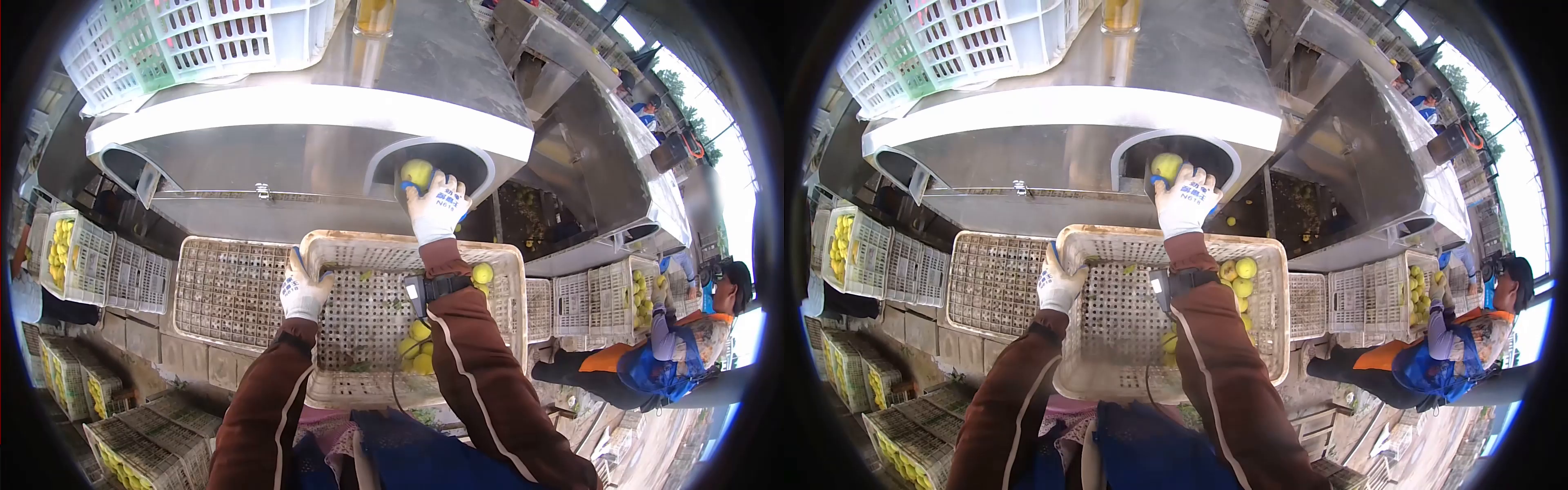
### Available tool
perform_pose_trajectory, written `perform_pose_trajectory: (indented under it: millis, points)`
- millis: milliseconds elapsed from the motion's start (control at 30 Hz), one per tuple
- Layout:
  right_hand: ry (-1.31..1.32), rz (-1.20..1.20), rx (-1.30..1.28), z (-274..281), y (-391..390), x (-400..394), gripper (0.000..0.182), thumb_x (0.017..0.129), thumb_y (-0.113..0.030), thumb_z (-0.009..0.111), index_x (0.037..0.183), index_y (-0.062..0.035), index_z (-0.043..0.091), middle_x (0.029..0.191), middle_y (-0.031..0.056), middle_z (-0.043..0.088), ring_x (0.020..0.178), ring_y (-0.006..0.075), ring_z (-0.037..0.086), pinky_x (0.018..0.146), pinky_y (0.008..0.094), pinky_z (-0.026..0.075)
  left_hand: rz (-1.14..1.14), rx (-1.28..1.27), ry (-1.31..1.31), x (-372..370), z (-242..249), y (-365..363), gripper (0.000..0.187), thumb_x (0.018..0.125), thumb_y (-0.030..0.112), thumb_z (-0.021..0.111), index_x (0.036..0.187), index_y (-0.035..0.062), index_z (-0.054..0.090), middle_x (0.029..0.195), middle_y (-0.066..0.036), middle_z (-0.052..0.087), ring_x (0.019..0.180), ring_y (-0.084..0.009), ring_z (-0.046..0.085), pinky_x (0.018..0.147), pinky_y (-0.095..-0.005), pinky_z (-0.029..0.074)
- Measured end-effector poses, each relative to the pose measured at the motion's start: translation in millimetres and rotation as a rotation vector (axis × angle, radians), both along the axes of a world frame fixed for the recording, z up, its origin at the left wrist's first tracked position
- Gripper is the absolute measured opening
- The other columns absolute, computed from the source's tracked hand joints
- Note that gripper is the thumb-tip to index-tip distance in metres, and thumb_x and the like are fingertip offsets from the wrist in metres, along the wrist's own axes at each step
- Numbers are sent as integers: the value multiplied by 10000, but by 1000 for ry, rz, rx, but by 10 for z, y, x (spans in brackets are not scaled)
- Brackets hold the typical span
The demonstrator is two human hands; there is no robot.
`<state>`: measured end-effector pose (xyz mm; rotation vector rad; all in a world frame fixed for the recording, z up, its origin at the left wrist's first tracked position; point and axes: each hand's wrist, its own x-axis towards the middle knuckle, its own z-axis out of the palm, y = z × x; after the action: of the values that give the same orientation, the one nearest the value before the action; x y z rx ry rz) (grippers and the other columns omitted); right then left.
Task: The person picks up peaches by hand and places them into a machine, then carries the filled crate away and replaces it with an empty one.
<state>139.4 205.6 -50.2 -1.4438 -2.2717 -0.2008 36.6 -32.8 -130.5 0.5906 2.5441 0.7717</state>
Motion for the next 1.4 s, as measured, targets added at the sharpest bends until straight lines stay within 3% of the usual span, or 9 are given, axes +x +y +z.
perform_pose_trajectory:
  millis: [267,367,500,700,867,1000,1167,1300,1400]
  points:
    - [-2,386,-48,76,-330,817,814,726,-393,722,1374,-34,385,1219,204,540,1087,355,519,894,442,420,-17,116,21,-5,-146,-55,975,691,376,718,1447,31,207,1318,-263,458,1152,-396,524,932,-430,456]
    - [-113,311,-484,-335,-454,1542,636,750,-350,697,1285,-72,496,1162,228,574,1052,362,573,873,437,461,-15,66,-1,-25,-115,-31,950,702,372,716,1439,29,224,1306,-262,464,1143,-394,531,923,-430,463]
    - [-806,373,-980,-1170,-632,2363,516,737,-333,672,1193,-116,563,1100,175,632,1021,334,606,827,443,490,-13,70,3,-7,-137,-26,954,706,376,710,1445,37,210,1298,-262,462,1124,-390,546,905,-438,475]
    - [-1387,636,-932,-1725,-1028,2434,501,713,-401,688,1095,-85,616,1003,133,673,923,299,653,731,454,514,-20,13,-29,-17,-9,-8,942,707,377,707,1436,38,217,1301,-264,459,1126,-392,544,912,-434,472]
    - [-1114,459,-1079,-1577,-1243,2425,613,682,-489,713,1048,-6,618,966,182,671,901,341,651,746,429,514,6,127,-91,-18,91,-51,927,690,343,726,1410,-5,259,1256,-291,490,1123,-418,530,922,-439,456]
    - [-1223,244,-1219,-1778,-1185,2346,611,708,-354,740,1219,-50,601,1243,184,579,1111,288,590,889,415,486,7,113,-98,-41,131,-106,940,698,351,704,1436,18,225,1251,-283,490,1096,-409,550,892,-441,475]
    - [-1190,268,-1159,-1408,-1300,2226,465,727,-393,697,1115,-136,678,1150,104,646,1059,303,608,840,411,483,-16,83,-146,-65,45,-101,989,672,375,724,1444,35,206,1298,-262,444,1130,-383,534,901,-450,478]
    - [-984,185,-1169,-1410,-1322,2253,797,658,-431,736,1273,4,480,1115,237,623,1025,350,616,846,421,494,-20,69,-152,-72,143,-102,1000,670,372,733,1448,39,201,1287,-258,455,1118,-374,546,912,-443,473]
    - [-709,99,-1017,-782,-1323,1760,772,653,-382,758,1263,-27,445,1150,222,594,1071,349,585,872,413,479,-24,83,-145,-32,53,-96,1005,669,374,736,1446,30,199,1288,-262,457,1117,-382,545,918,-440,469]
